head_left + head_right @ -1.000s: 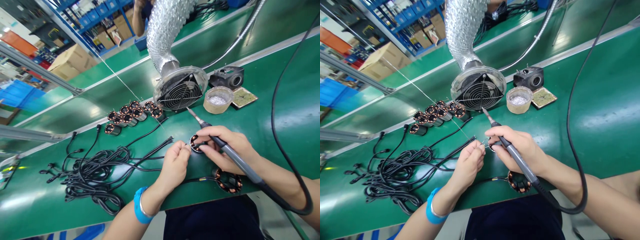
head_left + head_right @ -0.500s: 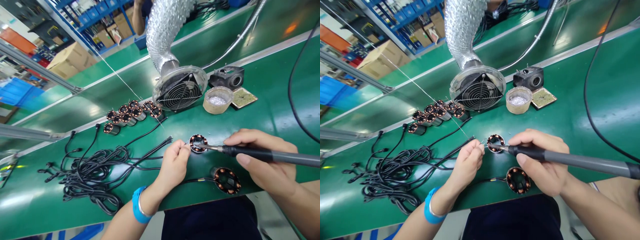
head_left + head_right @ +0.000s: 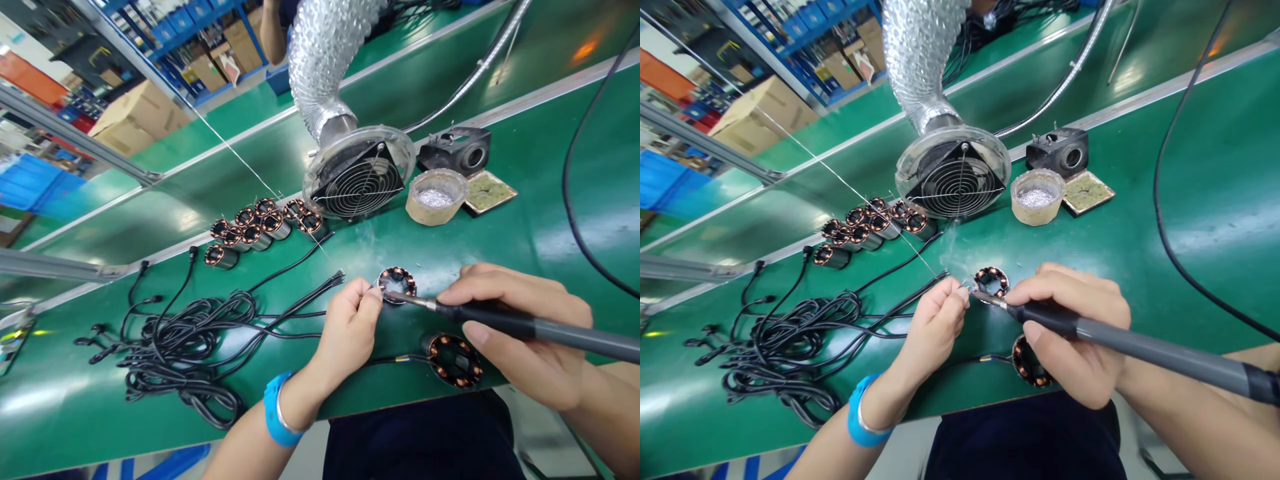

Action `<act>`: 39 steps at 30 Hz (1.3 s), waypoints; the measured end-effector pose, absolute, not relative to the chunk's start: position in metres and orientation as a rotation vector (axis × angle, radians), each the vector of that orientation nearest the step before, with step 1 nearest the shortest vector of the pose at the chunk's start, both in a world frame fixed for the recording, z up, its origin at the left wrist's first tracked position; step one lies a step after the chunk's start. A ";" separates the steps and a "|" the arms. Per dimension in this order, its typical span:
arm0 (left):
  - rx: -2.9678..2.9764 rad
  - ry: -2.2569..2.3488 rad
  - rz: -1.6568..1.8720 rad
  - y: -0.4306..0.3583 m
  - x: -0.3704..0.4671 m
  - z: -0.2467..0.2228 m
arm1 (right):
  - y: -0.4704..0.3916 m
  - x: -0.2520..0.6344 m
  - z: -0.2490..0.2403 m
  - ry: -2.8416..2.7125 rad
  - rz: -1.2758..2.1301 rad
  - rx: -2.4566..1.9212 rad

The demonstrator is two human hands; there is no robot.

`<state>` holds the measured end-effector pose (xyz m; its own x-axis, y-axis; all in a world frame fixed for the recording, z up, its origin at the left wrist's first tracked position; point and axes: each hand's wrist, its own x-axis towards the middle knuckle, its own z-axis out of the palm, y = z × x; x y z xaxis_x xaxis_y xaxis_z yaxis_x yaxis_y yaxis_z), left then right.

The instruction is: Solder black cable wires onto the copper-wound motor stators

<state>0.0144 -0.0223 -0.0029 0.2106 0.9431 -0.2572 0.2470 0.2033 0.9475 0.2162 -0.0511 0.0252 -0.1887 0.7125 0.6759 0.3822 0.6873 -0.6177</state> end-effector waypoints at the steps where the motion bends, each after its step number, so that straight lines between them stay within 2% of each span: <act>1: 1.295 1.286 0.736 -0.022 0.014 -0.002 | -0.052 0.215 0.025 -1.816 0.374 -0.865; 33: 1.252 1.254 0.765 -0.023 0.013 -0.005 | -0.052 0.215 0.024 -1.765 0.319 -0.794; 36: 1.253 1.268 0.756 -0.023 0.013 -0.005 | -0.044 0.217 0.022 -1.764 0.184 -0.907; 39: 1.256 1.278 0.751 -0.020 0.013 -0.007 | -0.024 0.229 0.011 -1.721 -0.166 -1.171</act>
